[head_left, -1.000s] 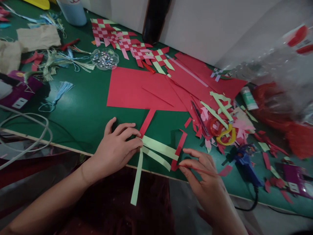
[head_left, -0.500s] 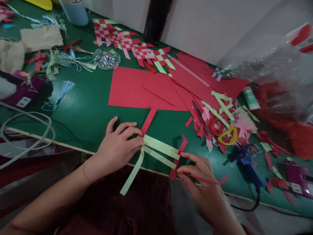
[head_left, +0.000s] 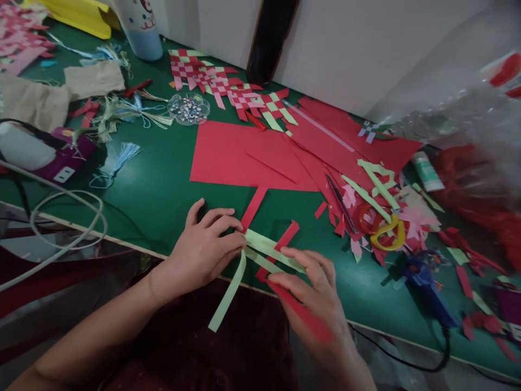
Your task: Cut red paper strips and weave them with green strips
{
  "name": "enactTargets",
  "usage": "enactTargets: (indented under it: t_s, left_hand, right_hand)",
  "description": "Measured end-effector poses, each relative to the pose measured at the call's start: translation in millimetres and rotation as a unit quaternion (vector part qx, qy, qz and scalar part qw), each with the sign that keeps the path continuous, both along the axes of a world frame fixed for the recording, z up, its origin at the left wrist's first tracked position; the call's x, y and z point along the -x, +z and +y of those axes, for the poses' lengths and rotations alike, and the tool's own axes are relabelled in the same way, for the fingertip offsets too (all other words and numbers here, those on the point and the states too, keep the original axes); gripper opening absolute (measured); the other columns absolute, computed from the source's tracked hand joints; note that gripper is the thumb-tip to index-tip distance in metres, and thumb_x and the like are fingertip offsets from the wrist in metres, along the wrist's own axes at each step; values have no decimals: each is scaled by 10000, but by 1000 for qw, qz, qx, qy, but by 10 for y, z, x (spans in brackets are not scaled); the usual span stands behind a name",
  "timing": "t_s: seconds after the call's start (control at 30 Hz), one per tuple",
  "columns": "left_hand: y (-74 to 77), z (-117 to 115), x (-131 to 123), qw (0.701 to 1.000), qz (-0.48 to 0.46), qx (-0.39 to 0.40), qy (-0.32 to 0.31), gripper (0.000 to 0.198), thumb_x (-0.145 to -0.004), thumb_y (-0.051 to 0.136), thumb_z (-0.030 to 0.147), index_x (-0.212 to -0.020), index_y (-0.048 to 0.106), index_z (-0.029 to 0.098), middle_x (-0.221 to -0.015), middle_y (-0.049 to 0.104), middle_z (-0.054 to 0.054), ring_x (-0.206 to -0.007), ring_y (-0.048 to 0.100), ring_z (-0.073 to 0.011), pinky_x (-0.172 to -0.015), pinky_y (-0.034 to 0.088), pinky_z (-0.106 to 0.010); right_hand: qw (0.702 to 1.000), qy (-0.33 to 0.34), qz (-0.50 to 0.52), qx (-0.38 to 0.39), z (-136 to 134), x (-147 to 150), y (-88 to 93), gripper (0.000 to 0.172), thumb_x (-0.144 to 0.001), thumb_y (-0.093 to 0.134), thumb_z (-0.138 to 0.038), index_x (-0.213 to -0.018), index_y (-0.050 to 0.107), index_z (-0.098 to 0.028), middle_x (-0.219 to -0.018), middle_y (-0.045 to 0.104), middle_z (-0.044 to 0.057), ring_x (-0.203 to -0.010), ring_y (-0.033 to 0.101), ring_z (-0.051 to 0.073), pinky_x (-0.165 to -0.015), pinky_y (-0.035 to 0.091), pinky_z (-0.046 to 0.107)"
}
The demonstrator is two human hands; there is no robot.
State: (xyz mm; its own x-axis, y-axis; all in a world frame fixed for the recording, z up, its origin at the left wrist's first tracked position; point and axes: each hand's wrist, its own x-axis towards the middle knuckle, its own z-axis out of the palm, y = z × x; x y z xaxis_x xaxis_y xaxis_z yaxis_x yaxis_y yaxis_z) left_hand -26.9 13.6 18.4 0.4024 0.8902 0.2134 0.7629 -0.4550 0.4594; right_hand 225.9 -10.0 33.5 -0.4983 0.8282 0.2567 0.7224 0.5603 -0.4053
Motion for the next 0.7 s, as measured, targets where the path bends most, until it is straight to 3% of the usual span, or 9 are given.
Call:
enactTargets:
  t_s: [0.27,0.43,0.7]
  left_hand:
    - [-13,9,-19,1000,-12,-16,13,102,-935,599,233,-898,677,286,-1076,689,22,-1258,538,-254,-1163,134,-564]
    - [-24,5,-15,1000,-18,-19,13,104,-930,609,227,-886,678,291,-1070,687,32,-1260,538,-253,-1159,146,-569]
    - [-19,7,0,1000,-15,-12,5,126,-960,573,249,-890,668,293,-1085,684,27,-1266,532,-269,-1139,163,-604]
  right_hand:
    - [999,-19,-11,-42,-214,5,30,167,-836,662,-111,-933,683,-246,-1139,625,86,-1070,535,269,-876,495,438]
    - [996,-64,12,-54,-425,97,28,97,-871,634,-120,-887,668,-208,-934,659,54,-852,615,184,-746,527,338]
    - [988,-134,37,-70,-567,271,-118,84,-920,584,-139,-880,632,-196,-841,676,26,-703,682,102,-632,547,188]
